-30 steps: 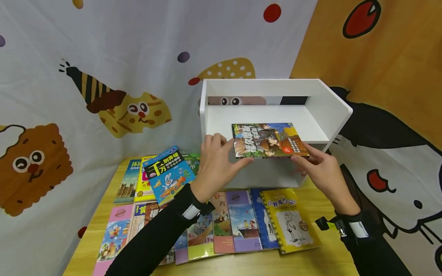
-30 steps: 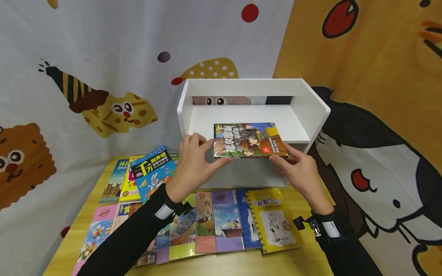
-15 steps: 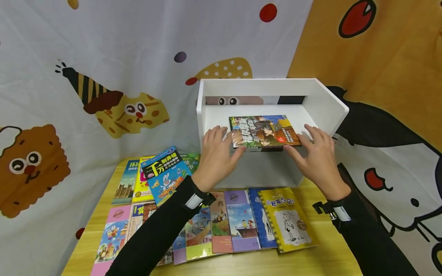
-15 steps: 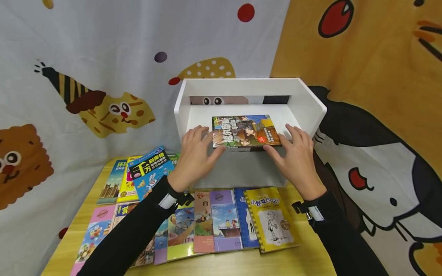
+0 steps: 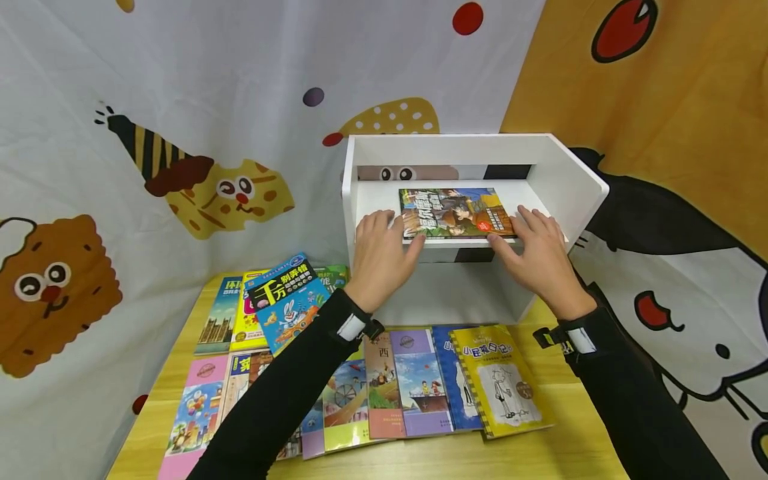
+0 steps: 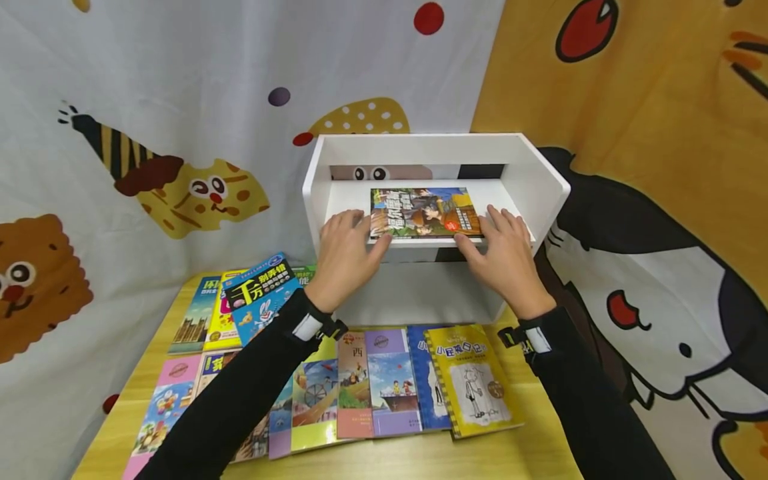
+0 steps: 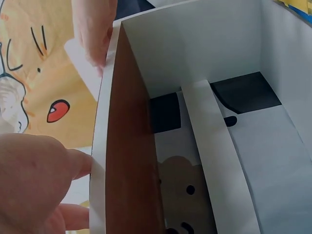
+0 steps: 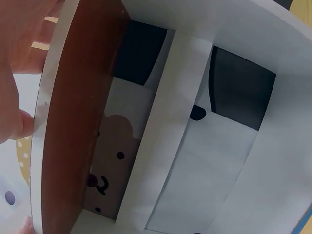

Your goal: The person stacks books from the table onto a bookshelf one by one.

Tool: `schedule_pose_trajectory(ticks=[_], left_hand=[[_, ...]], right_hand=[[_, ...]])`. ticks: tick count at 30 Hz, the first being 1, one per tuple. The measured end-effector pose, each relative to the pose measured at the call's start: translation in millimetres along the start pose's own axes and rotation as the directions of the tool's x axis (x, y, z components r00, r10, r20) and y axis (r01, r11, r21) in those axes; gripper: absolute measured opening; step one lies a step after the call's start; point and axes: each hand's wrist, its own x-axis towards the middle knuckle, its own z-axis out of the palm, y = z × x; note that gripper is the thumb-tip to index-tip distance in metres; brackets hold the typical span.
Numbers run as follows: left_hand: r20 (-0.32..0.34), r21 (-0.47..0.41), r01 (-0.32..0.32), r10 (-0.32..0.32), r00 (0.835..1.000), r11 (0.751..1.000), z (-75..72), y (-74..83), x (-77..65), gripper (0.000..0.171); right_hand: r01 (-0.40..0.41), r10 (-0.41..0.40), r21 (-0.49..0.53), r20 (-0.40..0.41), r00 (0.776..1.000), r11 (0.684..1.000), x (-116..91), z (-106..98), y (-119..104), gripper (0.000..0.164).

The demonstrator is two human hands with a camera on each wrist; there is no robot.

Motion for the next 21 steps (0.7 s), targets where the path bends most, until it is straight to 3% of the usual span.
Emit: schedule_pose_trajectory(ticks=[9, 14, 18, 21], left_hand=[[0.006, 0.003, 0.017, -0.017, 1.0, 1.0, 1.5, -0.4, 2.2, 0.053], [-0.032, -0.047, 0.003, -0.004, 0.999, 0.999, -7.3, 3.0, -7.2, 0.05], [-0.072, -0.13, -0.028, 0.019, 0.997, 0.991, -22.9, 8.6, -20.0, 0.044], [-0.084, -0.184, -0.058, 0.043, 0.996, 0.981, -32.8, 10.4, -30.5, 0.038]], right_hand=[[-0.019, 0.019, 0.009, -0.001, 1.0, 1.0, 4.4, 1.6, -1.5, 0.081], [-0.022, 0.024, 0.058, -0.036, 0.999, 0.998, -5.5, 3.1, -6.2, 0.078], [-0.004, 0.025, 0.129, -0.161, 0.987, 0.992, -23.0, 4.3, -16.1, 0.066], [0.05, 0.004, 0.178, -0.293, 0.956, 0.983, -38.7, 7.3, -24.7, 0.05]])
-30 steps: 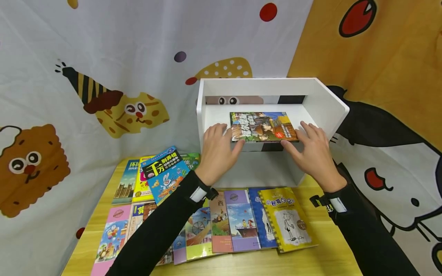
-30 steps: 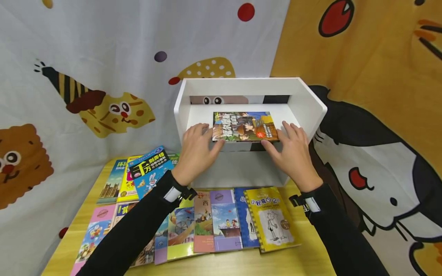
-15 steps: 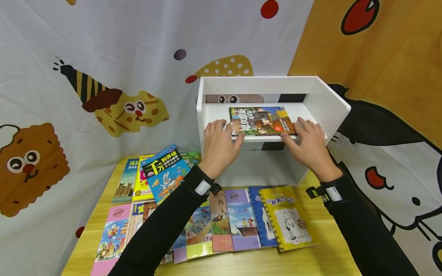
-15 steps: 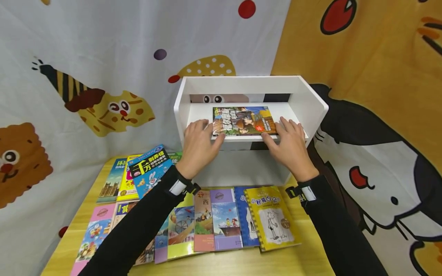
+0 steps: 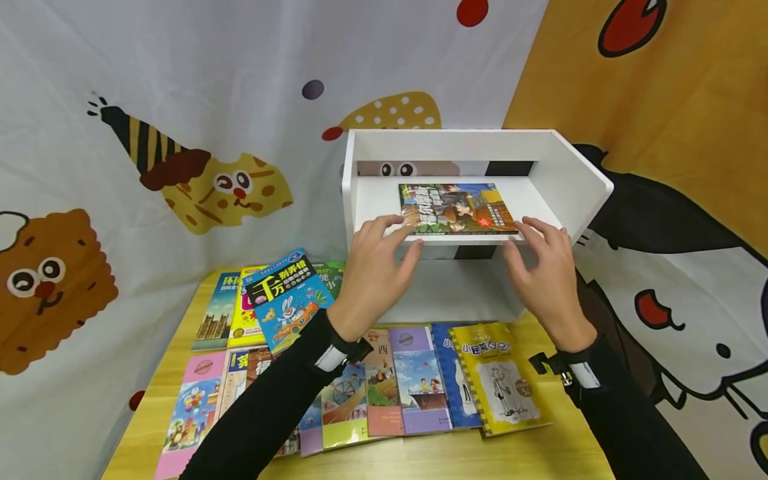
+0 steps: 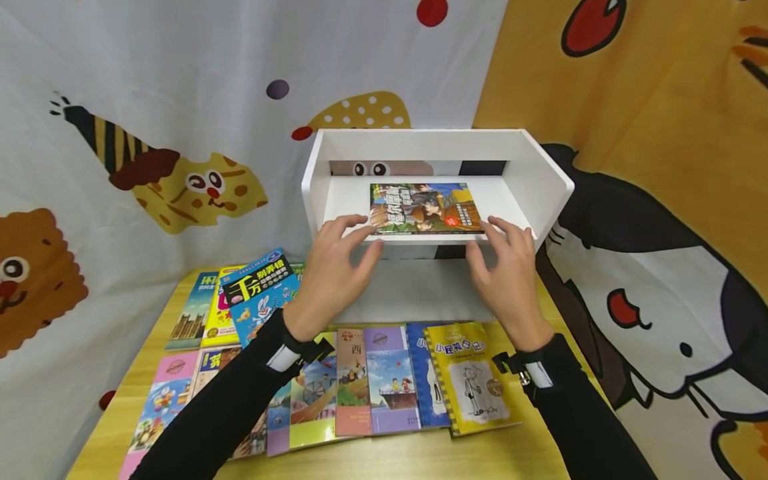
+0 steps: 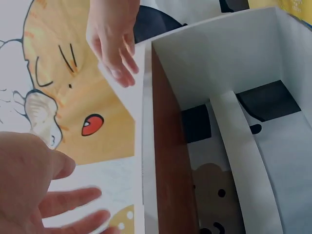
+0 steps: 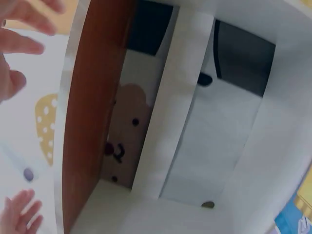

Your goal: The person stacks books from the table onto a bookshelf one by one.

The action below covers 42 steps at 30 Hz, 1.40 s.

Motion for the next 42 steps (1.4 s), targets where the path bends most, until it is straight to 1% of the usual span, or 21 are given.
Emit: schedule_pose_trajectory(ticks=[3, 5, 8, 11, 13, 15, 17, 19, 21, 22, 26, 28, 29, 30, 31, 33, 35, 36, 38, 39, 42], left_hand=[[0.008, -0.058, -0.016, 0.017, 1.0, 0.998, -7.2, -0.1, -12.7, 0.031], [0.022, -0.095, -0.015, 0.017, 1.0, 0.995, -10.0, -2.5, -23.7, 0.028], [0.068, -0.139, 0.016, -0.007, 0.998, 0.99, -10.8, -7.8, -44.9, 0.026], [0.164, -0.173, 0.088, -0.059, 0.985, 0.981, -6.9, -14.0, -70.2, 0.028], [0.244, -0.175, 0.158, -0.113, 0.963, 0.972, -1.0, -20.6, -87.7, 0.033], [0.31, -0.174, 0.224, -0.163, 0.937, 0.959, 6.5, -30.3, -104.2, 0.036], [0.357, -0.153, 0.28, -0.211, 0.91, 0.948, 15.3, -44.3, -118.9, 0.039], [0.38, -0.13, 0.322, -0.253, 0.889, 0.938, 22.3, -59.4, -131.0, 0.038], [0.398, -0.112, 0.361, -0.291, 0.87, 0.926, 26.1, -74.7, -139.4, 0.038], [0.409, -0.1, 0.384, -0.314, 0.857, 0.918, 27.0, -82.8, -142.6, 0.04], [0.443, -0.071, 0.492, -0.414, 0.795, 0.868, 17.5, -116.9, -145.2, 0.051], [0.435, -0.044, 0.53, -0.461, 0.773, 0.847, 9.3, -138.1, -142.0, 0.06], [0.42, -0.02, 0.541, -0.484, 0.768, 0.841, 4.8, -149.1, -139.6, 0.064], [0.398, 0.005, 0.547, -0.504, 0.767, 0.837, 0.6, -160.8, -137.3, 0.068], [0.367, 0.032, 0.55, -0.521, 0.77, 0.835, -3.0, -172.7, -134.9, 0.071], [0.299, 0.084, 0.566, -0.563, 0.77, 0.82, -9.0, -195.7, -131.1, 0.077], [0.245, 0.142, 0.593, -0.609, 0.755, 0.793, -13.3, -216.2, -129.5, 0.081], [0.228, 0.165, 0.612, -0.634, 0.739, 0.773, -15.0, -225.1, -129.2, 0.082], [0.219, 0.228, 0.646, -0.685, 0.695, 0.729, -16.9, -239.5, -130.1, 0.084], [0.229, 0.261, 0.655, -0.705, 0.671, 0.709, -17.6, -245.1, -131.2, 0.085], [0.275, 0.344, 0.664, -0.747, 0.605, 0.664, -18.0, -255.5, -134.0, 0.093]], right_hand=[[0.068, -0.063, 0.058, -0.081, 0.995, 0.996, -17.9, 3.8, -5.5, 0.034], [0.099, -0.091, 0.086, -0.092, 0.992, 0.991, -30.7, 8.7, -7.0, 0.027], [0.095, -0.089, 0.127, -0.055, 0.995, 0.987, -51.1, 17.8, -6.0, 0.02], [0.035, -0.04, 0.176, 0.025, 0.999, 0.984, -73.5, 27.8, -1.0, 0.018], [-0.013, -0.008, 0.23, 0.093, 0.996, 0.973, -89.1, 35.7, 3.9, 0.018], [-0.048, 0.004, 0.28, 0.155, 0.988, 0.959, -104.4, 44.5, 9.8, 0.019], [-0.079, 0.01, 0.317, 0.215, 0.977, 0.945, -118.9, 52.1, 14.0, 0.02], [-0.107, 0.016, 0.324, 0.271, 0.962, 0.94, -131.5, 58.8, 17.1, 0.019], [-0.119, 0.017, 0.307, 0.315, 0.949, 0.944, -142.0, 64.3, 19.9, 0.019], [-0.133, 0.026, 0.297, 0.34, 0.94, 0.946, -146.5, 66.4, 20.8, 0.018], [-0.172, 0.034, 0.303, 0.412, 0.91, 0.938, -159.6, 74.3, 25.7, 0.019], [-0.195, 0.033, 0.332, 0.437, 0.899, 0.923, -162.8, 75.9, 26.6, 0.02], [-0.199, 0.028, 0.346, 0.442, 0.897, 0.917, -163.7, 75.9, 27.0, 0.02], [-0.203, 0.025, 0.358, 0.445, 0.895, 0.911, -164.2, 75.7, 27.3, 0.021], [-0.201, 0.021, 0.363, 0.444, 0.896, 0.91, -164.5, 75.4, 27.6, 0.021], [-0.193, 0.021, 0.362, 0.429, 0.903, 0.912, -164.3, 74.4, 28.2, 0.021], [-0.186, 0.026, 0.355, 0.41, 0.912, 0.916, -164.1, 73.4, 29.2, 0.021], [-0.183, 0.029, 0.352, 0.401, 0.916, 0.918, -163.9, 73.0, 29.7, 0.021], [-0.174, 0.026, 0.352, 0.387, 0.922, 0.92, -163.6, 72.2, 30.3, 0.021], [-0.172, 0.023, 0.355, 0.386, 0.922, 0.919, -163.6, 71.9, 30.5, 0.021], [-0.167, 0.015, 0.363, 0.386, 0.922, 0.917, -164.3, 71.2, 30.5, 0.02]])
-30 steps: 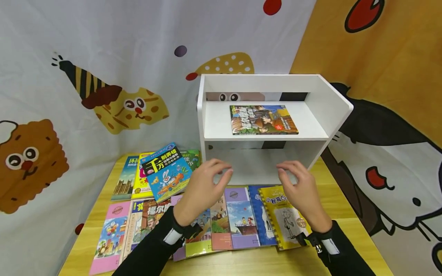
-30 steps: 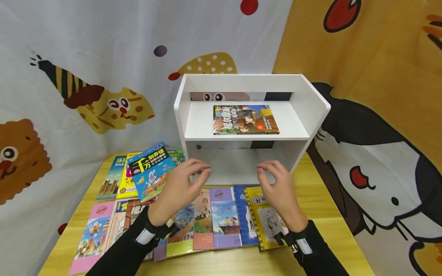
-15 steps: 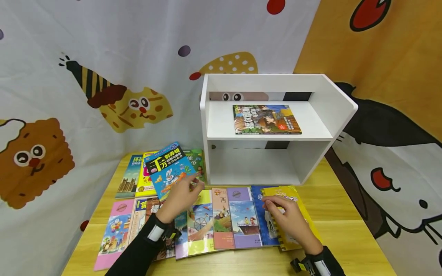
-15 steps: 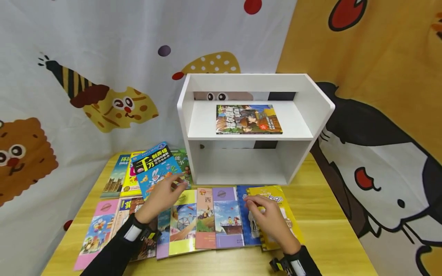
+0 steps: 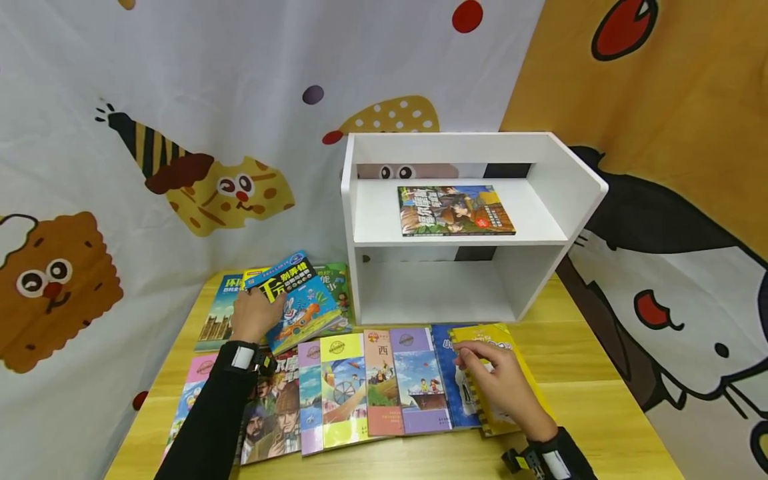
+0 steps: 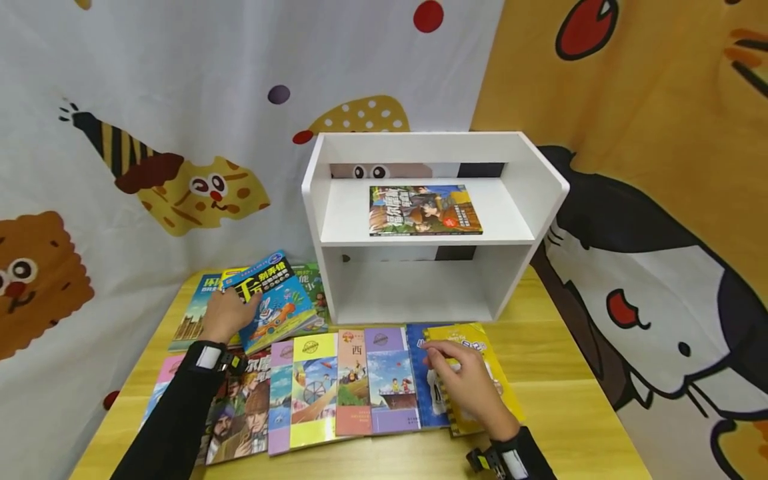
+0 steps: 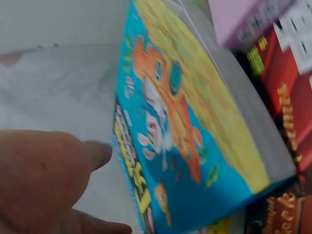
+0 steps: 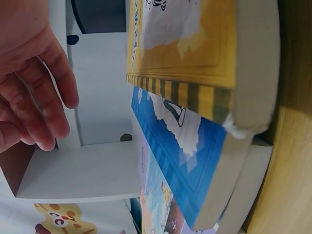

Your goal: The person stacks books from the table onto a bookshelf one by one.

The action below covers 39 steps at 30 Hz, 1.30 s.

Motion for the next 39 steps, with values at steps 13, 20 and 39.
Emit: schedule_pose_trajectory(ticks=[13, 20, 39], left_hand=[[-0.03, 0.006, 0.084, -0.084, 0.996, 0.996, 11.2, -7.3, 21.8, 0.114], [-0.087, -0.289, 0.081, -0.111, 0.99, 0.954, 14.2, -7.1, 28.3, 0.095], [-0.598, -0.492, -0.462, 0.1, 0.795, 0.738, -55.8, 47.5, -46.1, 0.046]], right_hand=[[-0.05, 0.049, 0.019, 0.002, 0.999, 0.999, -1.6, 5.0, 4.6, 0.022], [-0.042, 0.041, 0.025, 0.024, 0.999, 0.999, 0.0, 8.2, 1.2, 0.022], [-0.006, 0.003, 0.061, 0.055, 0.998, 0.998, 6.3, 16.1, -7.7, 0.022]])
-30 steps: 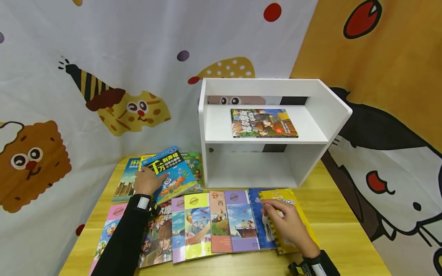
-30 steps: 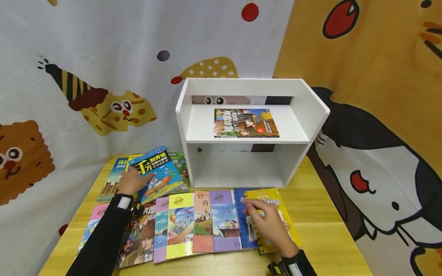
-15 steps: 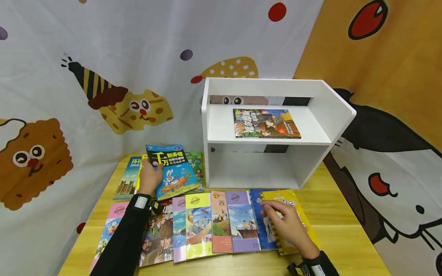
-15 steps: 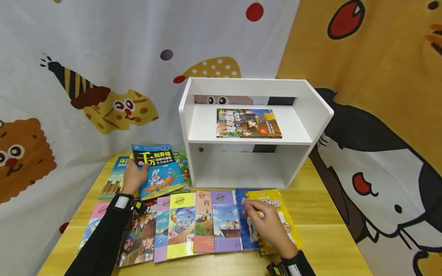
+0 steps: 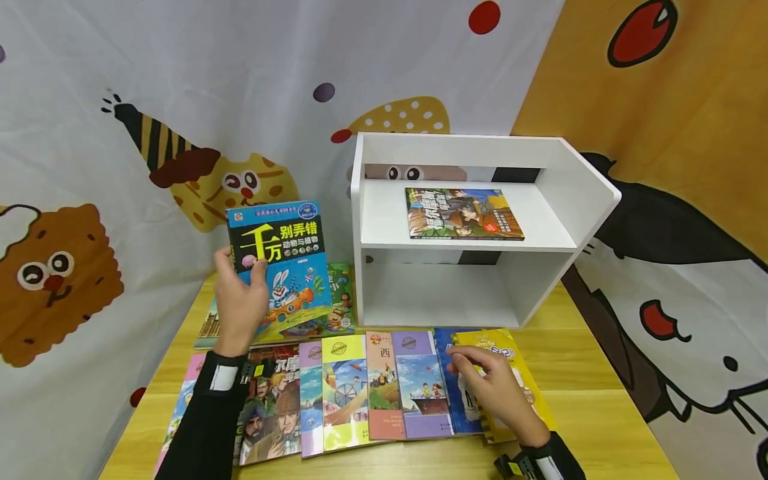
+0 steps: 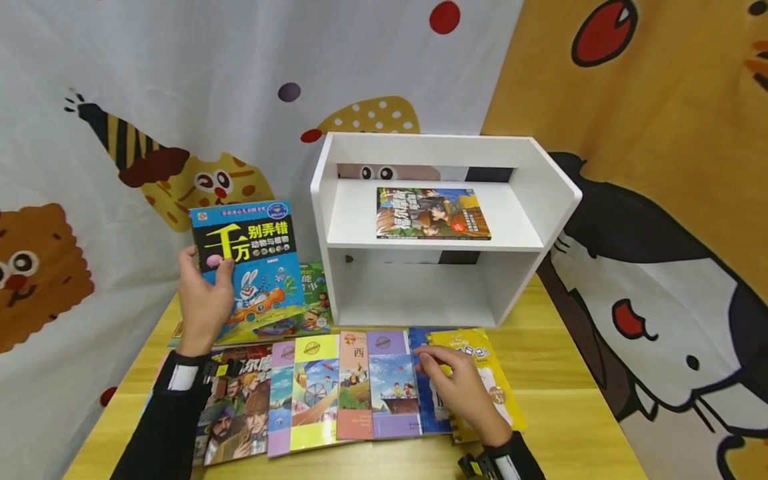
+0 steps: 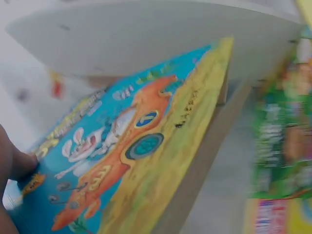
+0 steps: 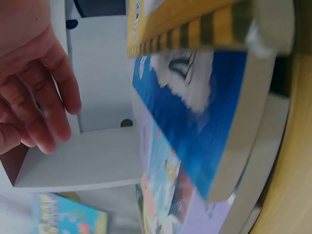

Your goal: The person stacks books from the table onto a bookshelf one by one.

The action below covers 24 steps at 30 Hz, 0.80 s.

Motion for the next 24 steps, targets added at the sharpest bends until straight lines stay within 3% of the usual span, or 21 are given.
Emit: schedule_pose_trajectory(ticks=[3, 7, 10, 15, 19, 21, 24], left_hand=[[-0.049, -0.048, -0.126, 0.123, 0.991, 0.991, -15.9, 36.3, -7.4, 0.045], [-0.062, -0.06, -0.29, 0.286, 0.956, 0.955, -29.4, 72.5, -19.3, 0.047], [-0.034, -0.174, -0.317, 0.316, 0.948, 0.932, -32.8, 90.5, -29.9, 0.047], [0.093, -0.413, -0.232, 0.294, 0.951, 0.881, -19.7, 103.7, -47.9, 0.04], [0.238, -0.499, -0.092, 0.238, 0.942, 0.862, 1.4, 99.1, -62.7, 0.038], [0.299, -0.536, 0.006, 0.183, 0.936, 0.844, 12.7, 93.7, -70.4, 0.039], [0.357, -0.576, 0.104, 0.135, 0.924, 0.81, 29.3, 83.7, -82.4, 0.039]], right_hand=[[0.022, -0.022, -0.033, -0.005, 1.0, 0.999, 2.1, 3.2, -8.5, 0.022], [0.052, -0.052, -0.059, -0.008, 0.999, 0.997, 7.1, 7.4, -25.7, 0.028], [0.076, -0.075, -0.024, 0.031, 0.997, 0.997, 13.9, 10.6, -42.0, 0.043], [0.083, -0.102, 0.127, 0.153, 0.983, 0.988, 25.5, 14.5, -70.0, 0.072], [-0.021, -0.032, 0.223, 0.232, 0.972, 0.975, 33.3, 21.8, -82.1, 0.085], [-0.085, 0.012, 0.268, 0.263, 0.965, 0.96, 35.6, 27.5, -80.7, 0.083], [-0.146, 0.05, 0.33, 0.283, 0.958, 0.932, 34.2, 36.2, -72.3, 0.066]])
